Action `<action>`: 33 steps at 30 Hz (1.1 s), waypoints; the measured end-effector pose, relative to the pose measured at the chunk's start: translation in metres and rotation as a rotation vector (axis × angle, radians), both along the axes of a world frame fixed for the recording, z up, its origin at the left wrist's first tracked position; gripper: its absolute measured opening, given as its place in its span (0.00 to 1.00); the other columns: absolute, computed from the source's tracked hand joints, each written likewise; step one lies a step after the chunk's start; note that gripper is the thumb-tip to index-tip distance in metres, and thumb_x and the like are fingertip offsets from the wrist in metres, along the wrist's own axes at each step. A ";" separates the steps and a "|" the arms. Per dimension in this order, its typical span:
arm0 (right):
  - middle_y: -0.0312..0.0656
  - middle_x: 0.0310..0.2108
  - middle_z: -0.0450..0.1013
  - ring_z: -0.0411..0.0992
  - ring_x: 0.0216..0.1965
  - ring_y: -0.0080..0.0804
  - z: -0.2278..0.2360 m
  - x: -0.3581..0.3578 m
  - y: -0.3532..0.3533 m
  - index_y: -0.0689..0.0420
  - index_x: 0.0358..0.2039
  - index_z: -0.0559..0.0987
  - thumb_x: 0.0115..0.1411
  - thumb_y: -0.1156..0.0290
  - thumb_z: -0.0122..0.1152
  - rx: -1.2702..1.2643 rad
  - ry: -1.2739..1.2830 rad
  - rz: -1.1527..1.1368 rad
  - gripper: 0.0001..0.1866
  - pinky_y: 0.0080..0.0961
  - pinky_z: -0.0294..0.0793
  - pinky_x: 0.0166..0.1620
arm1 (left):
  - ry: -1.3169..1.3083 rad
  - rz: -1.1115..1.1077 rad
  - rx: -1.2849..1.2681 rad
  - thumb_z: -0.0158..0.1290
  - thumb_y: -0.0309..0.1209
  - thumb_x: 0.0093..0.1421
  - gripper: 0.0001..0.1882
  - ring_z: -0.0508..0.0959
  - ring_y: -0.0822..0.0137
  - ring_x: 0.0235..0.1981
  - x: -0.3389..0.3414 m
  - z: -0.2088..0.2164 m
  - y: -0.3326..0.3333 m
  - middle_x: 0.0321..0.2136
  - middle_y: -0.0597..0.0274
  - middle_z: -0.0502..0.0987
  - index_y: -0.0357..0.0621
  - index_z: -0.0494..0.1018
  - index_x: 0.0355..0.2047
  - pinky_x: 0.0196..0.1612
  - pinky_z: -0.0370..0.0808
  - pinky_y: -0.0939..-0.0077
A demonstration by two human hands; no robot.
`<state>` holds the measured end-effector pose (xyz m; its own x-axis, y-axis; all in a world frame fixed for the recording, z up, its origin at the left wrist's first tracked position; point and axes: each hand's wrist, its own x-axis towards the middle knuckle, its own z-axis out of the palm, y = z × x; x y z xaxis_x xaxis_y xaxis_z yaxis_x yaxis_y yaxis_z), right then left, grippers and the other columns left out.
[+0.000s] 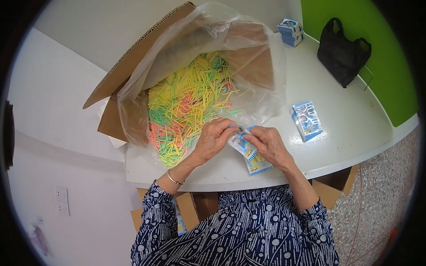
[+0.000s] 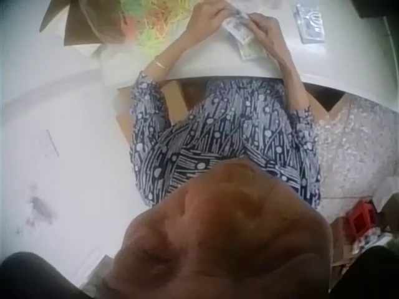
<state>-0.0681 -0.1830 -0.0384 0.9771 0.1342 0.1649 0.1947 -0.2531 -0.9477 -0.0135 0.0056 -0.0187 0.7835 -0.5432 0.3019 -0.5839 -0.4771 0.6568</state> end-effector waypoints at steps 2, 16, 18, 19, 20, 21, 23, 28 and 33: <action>0.45 0.16 0.66 0.62 0.18 0.30 0.000 0.001 0.000 0.67 0.24 0.73 0.57 0.69 0.58 -0.076 -0.063 0.013 0.13 0.26 0.62 0.24 | 0.018 0.000 0.091 0.52 0.30 0.56 0.07 0.73 0.56 0.27 0.002 0.004 0.001 0.23 0.53 0.74 0.40 0.76 0.30 0.32 0.68 0.66; 0.44 0.16 0.65 0.61 0.19 0.30 -0.006 -0.007 -0.012 0.68 0.24 0.73 0.58 0.70 0.56 0.008 -0.071 -0.116 0.12 0.27 0.60 0.24 | -0.453 0.436 0.904 0.51 0.31 0.54 0.19 0.62 0.48 0.54 0.168 -0.008 0.136 0.54 0.49 0.64 0.38 0.69 0.46 0.51 0.60 0.51; 0.49 0.18 0.67 0.64 0.18 0.36 -0.005 -0.007 -0.012 0.68 0.25 0.74 0.58 0.70 0.56 -0.010 -0.039 -0.121 0.12 0.29 0.62 0.25 | -0.390 0.429 1.042 0.51 0.32 0.53 0.21 0.59 0.47 0.56 0.178 -0.016 0.142 0.57 0.48 0.60 0.39 0.68 0.48 0.52 0.58 0.48; 0.49 0.17 0.67 0.63 0.18 0.35 -0.005 -0.008 -0.011 0.68 0.25 0.74 0.58 0.70 0.56 0.000 -0.043 -0.119 0.12 0.29 0.62 0.25 | -0.462 0.395 1.001 0.51 0.32 0.53 0.23 0.58 0.46 0.56 0.182 -0.020 0.145 0.58 0.46 0.58 0.38 0.67 0.49 0.52 0.57 0.46; 0.48 0.17 0.67 0.63 0.18 0.34 -0.005 -0.008 -0.009 0.68 0.25 0.74 0.58 0.69 0.55 0.011 -0.046 -0.117 0.12 0.28 0.62 0.25 | -0.534 0.361 0.960 0.51 0.32 0.52 0.24 0.57 0.45 0.56 0.186 -0.023 0.148 0.59 0.45 0.57 0.37 0.66 0.50 0.53 0.55 0.45; 0.48 0.17 0.67 0.63 0.18 0.34 -0.005 -0.008 -0.009 0.68 0.25 0.74 0.58 0.69 0.55 0.009 -0.047 -0.118 0.12 0.28 0.62 0.25 | -0.534 0.360 0.958 0.51 0.32 0.52 0.24 0.57 0.45 0.56 0.190 -0.025 0.147 0.59 0.45 0.57 0.37 0.66 0.50 0.53 0.55 0.45; 0.37 0.15 0.63 0.58 0.20 0.20 -0.004 -0.009 -0.006 0.67 0.24 0.74 0.59 0.70 0.56 0.031 0.001 -0.100 0.13 0.21 0.58 0.24 | -0.588 0.371 1.014 0.52 0.32 0.52 0.26 0.56 0.45 0.57 0.199 -0.028 0.144 0.59 0.45 0.57 0.34 0.64 0.51 0.54 0.54 0.46; 0.37 0.15 0.62 0.57 0.20 0.20 -0.017 -0.008 -0.008 0.67 0.23 0.73 0.59 0.69 0.56 0.033 0.021 -0.114 0.14 0.21 0.57 0.24 | -0.559 0.379 0.857 0.45 0.25 0.55 0.19 0.55 0.44 0.60 0.209 -0.031 0.126 0.55 0.41 0.61 0.29 0.67 0.46 0.58 0.49 0.45; 0.37 0.14 0.62 0.57 0.19 0.20 -0.014 -0.009 -0.005 0.67 0.23 0.73 0.59 0.68 0.57 0.016 0.025 -0.096 0.14 0.22 0.57 0.23 | -0.819 0.470 0.807 0.48 0.24 0.52 0.17 0.61 0.47 0.51 0.212 -0.048 0.123 0.51 0.39 0.62 0.31 0.66 0.43 0.50 0.57 0.49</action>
<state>-0.0767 -0.1878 -0.0524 0.9892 0.0373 0.1419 0.1467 -0.2546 -0.9559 0.1981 0.1286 -0.0662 0.6906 -0.5189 0.5038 -0.3467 -0.8489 -0.3990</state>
